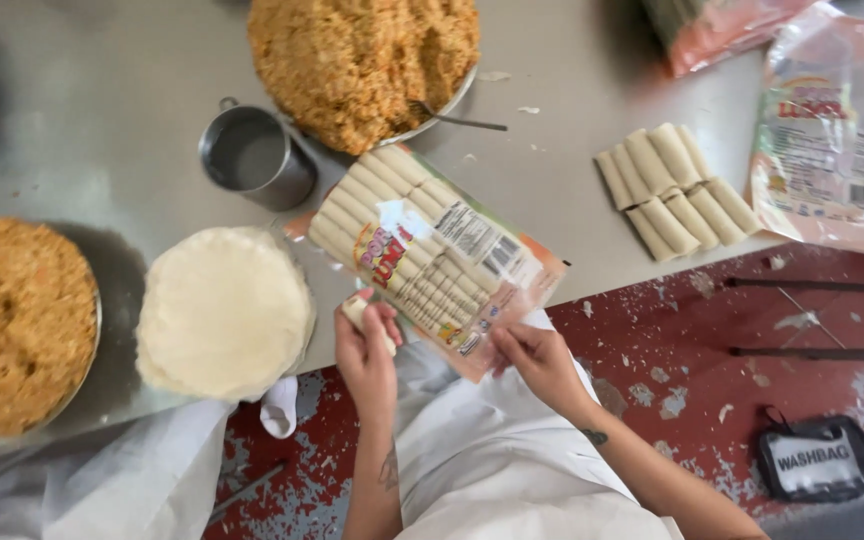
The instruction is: Preparing lumpia by placing wrappers on a stainless steel table, adding meat filling with a fork, and rolling them into cylinders.
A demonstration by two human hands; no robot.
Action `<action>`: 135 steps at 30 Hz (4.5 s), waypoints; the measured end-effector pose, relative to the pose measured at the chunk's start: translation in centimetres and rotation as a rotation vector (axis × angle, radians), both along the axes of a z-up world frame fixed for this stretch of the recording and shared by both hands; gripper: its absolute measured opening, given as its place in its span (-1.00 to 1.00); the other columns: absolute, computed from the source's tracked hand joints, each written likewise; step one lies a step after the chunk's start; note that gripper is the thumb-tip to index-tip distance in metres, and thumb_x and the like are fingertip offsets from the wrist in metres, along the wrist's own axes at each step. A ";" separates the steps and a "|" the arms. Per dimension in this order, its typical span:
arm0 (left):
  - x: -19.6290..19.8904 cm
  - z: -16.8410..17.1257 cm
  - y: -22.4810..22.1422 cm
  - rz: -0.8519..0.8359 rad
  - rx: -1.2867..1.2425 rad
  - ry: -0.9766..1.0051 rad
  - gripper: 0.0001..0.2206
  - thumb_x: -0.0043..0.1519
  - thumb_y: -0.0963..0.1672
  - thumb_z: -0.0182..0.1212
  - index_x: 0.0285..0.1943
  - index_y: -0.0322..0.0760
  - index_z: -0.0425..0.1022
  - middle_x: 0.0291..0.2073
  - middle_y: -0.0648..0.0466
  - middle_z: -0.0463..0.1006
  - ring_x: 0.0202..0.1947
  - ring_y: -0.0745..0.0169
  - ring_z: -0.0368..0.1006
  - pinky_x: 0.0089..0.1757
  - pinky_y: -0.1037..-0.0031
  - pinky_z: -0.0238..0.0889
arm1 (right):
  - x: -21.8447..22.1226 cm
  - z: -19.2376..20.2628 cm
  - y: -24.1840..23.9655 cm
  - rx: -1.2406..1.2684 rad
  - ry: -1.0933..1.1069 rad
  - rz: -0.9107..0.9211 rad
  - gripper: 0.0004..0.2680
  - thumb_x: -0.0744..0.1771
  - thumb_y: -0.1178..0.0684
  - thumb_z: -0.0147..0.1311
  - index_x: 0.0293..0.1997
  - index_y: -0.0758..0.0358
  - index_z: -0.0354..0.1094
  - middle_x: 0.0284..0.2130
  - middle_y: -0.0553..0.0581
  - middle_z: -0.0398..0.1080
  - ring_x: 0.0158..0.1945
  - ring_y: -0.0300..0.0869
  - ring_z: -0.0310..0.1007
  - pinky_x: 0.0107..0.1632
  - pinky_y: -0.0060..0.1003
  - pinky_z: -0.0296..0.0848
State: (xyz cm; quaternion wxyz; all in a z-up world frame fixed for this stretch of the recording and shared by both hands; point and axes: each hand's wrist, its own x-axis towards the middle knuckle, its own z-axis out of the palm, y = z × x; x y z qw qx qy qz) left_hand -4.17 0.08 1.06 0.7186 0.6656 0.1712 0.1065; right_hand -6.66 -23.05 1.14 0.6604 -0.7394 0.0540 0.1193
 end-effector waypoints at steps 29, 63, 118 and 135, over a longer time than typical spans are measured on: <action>4.0 4.9 -13.0 -0.109 -0.511 -0.282 -0.59 0.52 -0.13 -0.10 0.50 -0.50 0.26 0.32 -0.30 0.46 0.30 0.04 0.39 0.28 0.16 0.29 | 6.6 5.6 2.8 -0.150 -0.785 -0.092 -0.61 0.45 0.01 -0.04 0.49 0.35 0.19 0.22 0.38 0.20 0.25 0.11 0.24 0.32 0.03 0.28; 5.3 3.9 -13.1 -0.037 -0.589 -0.131 -0.66 0.35 -0.27 0.18 0.33 -0.50 0.39 0.09 -0.32 0.60 0.09 -0.05 0.58 0.09 0.15 0.54 | 12.1 8.5 -6.3 -0.482 -0.717 -0.449 -0.92 0.48 0.24 0.09 -0.05 0.50 0.35 -0.38 0.41 0.30 -0.33 0.13 0.33 -0.18 0.01 0.31; 4.1 2.2 -12.6 -0.050 -0.622 0.022 -0.50 0.19 -0.27 0.43 0.34 -0.42 0.41 0.08 -0.21 0.64 0.01 0.03 0.61 -0.06 0.18 0.61 | 16.5 1.5 -11.9 -1.071 -0.745 -0.093 -0.61 0.46 0.01 -0.01 0.54 0.06 0.19 0.25 0.37 0.14 0.21 0.27 0.29 0.26 0.18 0.23; 5.3 4.1 -12.7 -0.089 -0.601 -0.138 -0.39 0.11 -0.31 0.47 0.35 -0.42 0.28 0.01 -0.19 0.58 0.03 0.11 0.52 -0.01 0.17 0.60 | 8.7 4.8 -2.7 0.007 -0.457 -0.067 -0.67 0.49 0.11 -0.21 0.45 0.29 0.28 0.07 0.31 0.45 0.02 -0.14 0.35 0.13 -0.13 0.42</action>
